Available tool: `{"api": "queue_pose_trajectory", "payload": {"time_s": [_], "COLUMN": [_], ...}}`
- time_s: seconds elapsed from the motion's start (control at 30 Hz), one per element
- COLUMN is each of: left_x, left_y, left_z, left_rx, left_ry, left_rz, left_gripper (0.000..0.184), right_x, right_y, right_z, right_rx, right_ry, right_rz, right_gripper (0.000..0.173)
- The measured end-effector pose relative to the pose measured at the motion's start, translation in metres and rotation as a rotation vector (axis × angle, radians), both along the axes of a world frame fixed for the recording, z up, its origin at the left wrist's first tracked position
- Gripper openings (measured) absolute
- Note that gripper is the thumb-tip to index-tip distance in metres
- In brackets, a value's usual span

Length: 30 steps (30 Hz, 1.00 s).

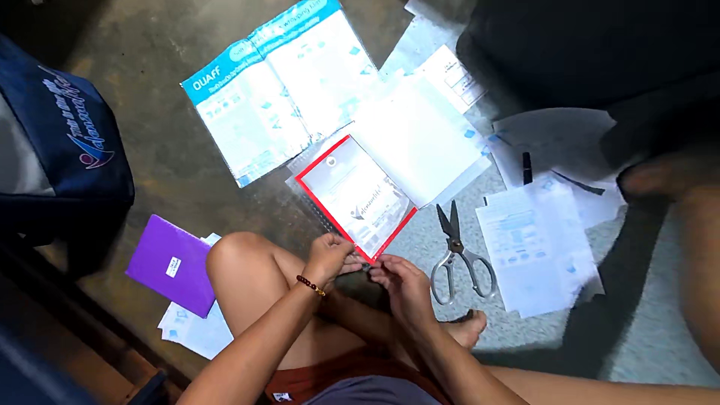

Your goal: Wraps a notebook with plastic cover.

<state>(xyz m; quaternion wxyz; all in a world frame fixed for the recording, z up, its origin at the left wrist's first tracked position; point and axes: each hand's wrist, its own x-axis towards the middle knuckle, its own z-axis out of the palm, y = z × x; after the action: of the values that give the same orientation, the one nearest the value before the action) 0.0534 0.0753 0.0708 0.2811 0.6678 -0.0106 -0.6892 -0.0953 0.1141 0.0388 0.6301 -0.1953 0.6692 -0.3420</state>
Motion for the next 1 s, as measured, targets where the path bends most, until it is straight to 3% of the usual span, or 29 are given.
{"api": "queue_pose_trajectory", "payload": {"time_s": [0.1,0.5,1.0], "left_x": [-0.014,-0.034,-0.038], "left_y": [0.008,0.017,0.019], "left_z": [-0.003,-0.013,-0.019], "left_rx": [0.033,0.041,-0.054], "left_ry": [0.025,0.069,0.027], "left_rz": [0.045,0.090,-0.106], "left_gripper": [0.005,0.008,0.010], "right_x": [-0.010,-0.022,-0.020], "right_y": [0.005,0.018,0.020], "right_z": [0.007,-0.003,-0.006], "right_rx": [0.173,0.022,0.007], "right_ry": [-0.137,-0.111,-0.027], "right_rz": [-0.012,0.023,0.063], "right_gripper": [0.028,0.021,0.022]}}
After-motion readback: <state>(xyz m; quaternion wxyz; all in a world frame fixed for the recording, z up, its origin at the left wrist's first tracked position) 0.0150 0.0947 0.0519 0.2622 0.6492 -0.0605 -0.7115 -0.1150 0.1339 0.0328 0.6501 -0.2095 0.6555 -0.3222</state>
